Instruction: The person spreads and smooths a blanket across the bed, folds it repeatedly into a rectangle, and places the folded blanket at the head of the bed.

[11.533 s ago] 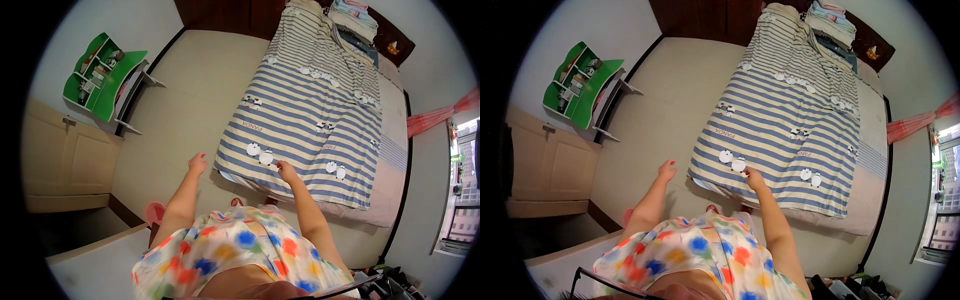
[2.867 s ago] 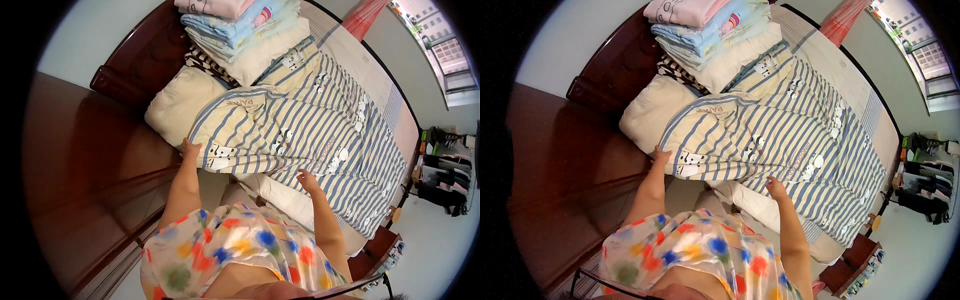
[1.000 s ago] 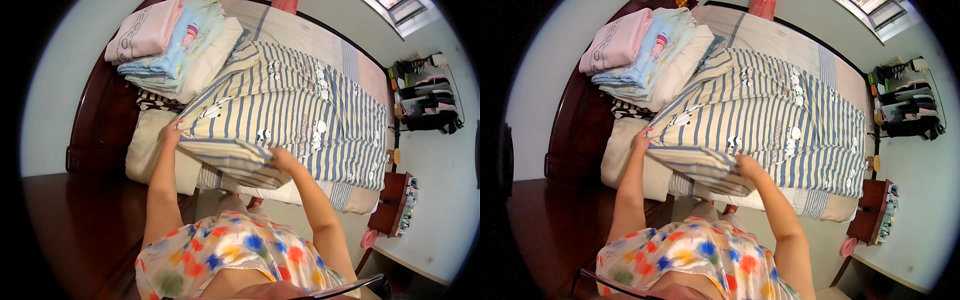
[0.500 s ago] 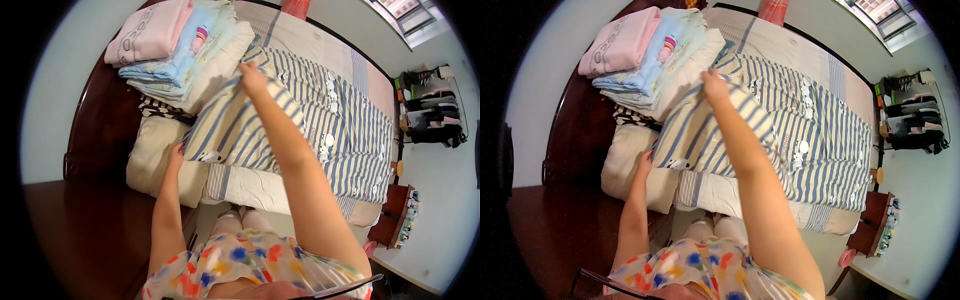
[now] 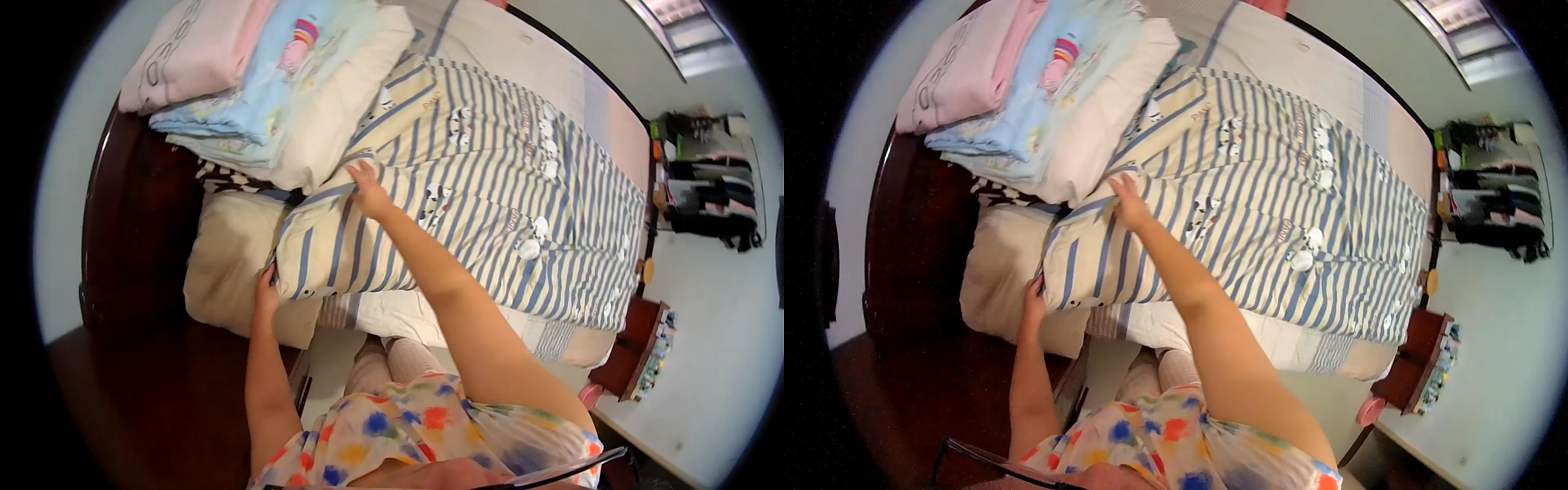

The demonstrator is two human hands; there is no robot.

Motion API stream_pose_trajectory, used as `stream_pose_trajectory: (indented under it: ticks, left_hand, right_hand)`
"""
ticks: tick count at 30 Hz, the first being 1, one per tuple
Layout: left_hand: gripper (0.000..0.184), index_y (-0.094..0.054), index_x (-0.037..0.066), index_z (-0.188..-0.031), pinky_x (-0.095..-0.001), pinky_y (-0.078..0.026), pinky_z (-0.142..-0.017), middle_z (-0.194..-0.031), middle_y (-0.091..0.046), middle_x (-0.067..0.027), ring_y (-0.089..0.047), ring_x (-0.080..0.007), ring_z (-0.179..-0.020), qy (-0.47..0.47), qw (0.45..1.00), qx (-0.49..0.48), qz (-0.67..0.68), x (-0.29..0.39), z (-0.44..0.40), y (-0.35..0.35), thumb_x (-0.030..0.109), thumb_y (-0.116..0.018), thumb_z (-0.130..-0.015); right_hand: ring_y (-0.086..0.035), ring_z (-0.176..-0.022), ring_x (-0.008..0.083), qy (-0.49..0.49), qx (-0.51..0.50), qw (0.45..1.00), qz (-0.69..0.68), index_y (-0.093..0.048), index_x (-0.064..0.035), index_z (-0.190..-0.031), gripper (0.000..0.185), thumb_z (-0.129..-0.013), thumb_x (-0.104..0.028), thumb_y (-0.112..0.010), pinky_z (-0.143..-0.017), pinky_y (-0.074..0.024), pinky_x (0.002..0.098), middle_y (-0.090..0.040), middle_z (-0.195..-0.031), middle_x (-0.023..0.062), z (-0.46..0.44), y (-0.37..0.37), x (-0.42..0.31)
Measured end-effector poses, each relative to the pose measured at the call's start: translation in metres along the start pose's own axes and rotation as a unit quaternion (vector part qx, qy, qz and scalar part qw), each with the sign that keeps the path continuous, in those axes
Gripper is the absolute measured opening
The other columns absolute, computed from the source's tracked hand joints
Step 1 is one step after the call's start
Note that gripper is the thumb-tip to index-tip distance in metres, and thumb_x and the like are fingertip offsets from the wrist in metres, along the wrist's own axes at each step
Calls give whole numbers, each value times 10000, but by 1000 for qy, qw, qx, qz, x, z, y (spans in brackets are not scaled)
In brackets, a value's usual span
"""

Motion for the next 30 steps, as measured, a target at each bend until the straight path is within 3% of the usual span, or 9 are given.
stream_pose_trajectory:
  ticks: [5,8,11,12,13,16,24,27,30]
  left_hand:
    - [479,-524,-21,-1263,-333,-382,-983,-1223,-540,-192,-530,-289,-1130,113,993,9,14,-18,-1,2,315,-535,-921]
    - [592,-504,-3,-1290,-365,-328,-1035,-1367,-409,-215,-436,-329,-1229,129,991,-15,-13,-9,2,-11,447,-520,-907]
    - [732,-459,53,-1353,-383,-288,-1081,-1491,-251,-202,-314,-351,-1337,140,979,-36,-144,39,22,-15,539,-602,-825]
    - [754,-452,67,-1363,-386,-280,-1088,-1494,-246,-200,-298,-354,-1347,156,971,-36,-177,50,28,-16,546,-621,-807]
    - [777,-445,80,-1372,-390,-272,-1094,-1498,-241,-198,-283,-357,-1357,174,962,-37,-210,57,34,-18,554,-639,-788]
    - [700,-492,104,-1340,-382,-342,-1047,-1424,-364,-222,-377,-361,-1299,152,964,22,-217,53,36,-16,468,-682,-773]
    - [292,-551,44,-1149,-396,-456,-842,-1068,-606,-178,-574,-354,-991,40,976,111,-182,70,36,-14,176,-565,-889]
    - [212,-531,45,-1094,-412,-468,-791,-1007,-619,-189,-594,-372,-921,96,979,101,-150,76,42,-13,154,-520,-913]
    - [141,-520,47,-1032,-421,-472,-753,-957,-625,-191,-604,-383,-868,65,976,123,-167,86,43,-13,139,-491,-929]
  right_hand:
    - [-571,-1059,323,-31,-97,986,130,-658,-111,-1051,304,-772,-42,-556,-895,-465,394,-588,-1165,150,2,3,67]
    - [-612,-969,320,-98,68,986,118,-668,-72,-971,190,-823,-106,-553,-819,-490,387,-614,-1091,161,-18,46,61]
    - [-639,-853,309,-165,62,984,10,-651,-20,-947,171,-850,-128,-561,-733,-496,385,-638,-933,164,-47,27,99]
    - [-606,-671,288,-133,95,987,-7,-626,-17,-972,176,-878,-153,-566,-651,-494,366,-600,-747,126,-54,14,119]
    - [-582,-645,271,-222,42,965,-131,-613,-25,-997,190,-882,-171,-575,-635,-492,354,-578,-727,106,-59,-12,147]
    - [-490,-596,187,-407,-70,813,-409,-554,-67,-1087,293,-887,-271,-618,-562,-476,285,-493,-709,34,-57,-85,180]
    - [-537,-645,180,-542,-14,750,-379,-581,-99,-955,207,-842,-252,-660,-511,-465,327,-528,-770,60,-43,-115,181]
    - [-540,-624,174,-378,-84,752,-534,-574,-94,-939,88,-870,-144,-598,-545,-470,311,-549,-774,67,-84,-141,205]
    - [-565,-849,172,-298,37,772,-560,-536,-38,-1124,265,-861,-10,-509,-804,-481,307,-585,-983,57,-85,-70,113]
Point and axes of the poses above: each hand's wrist, its own z-axis away from the middle knuckle, its own y-axis out of the back of the hand, x = y × z, the point moved 10 cm from there along -z, towards the middle knuckle
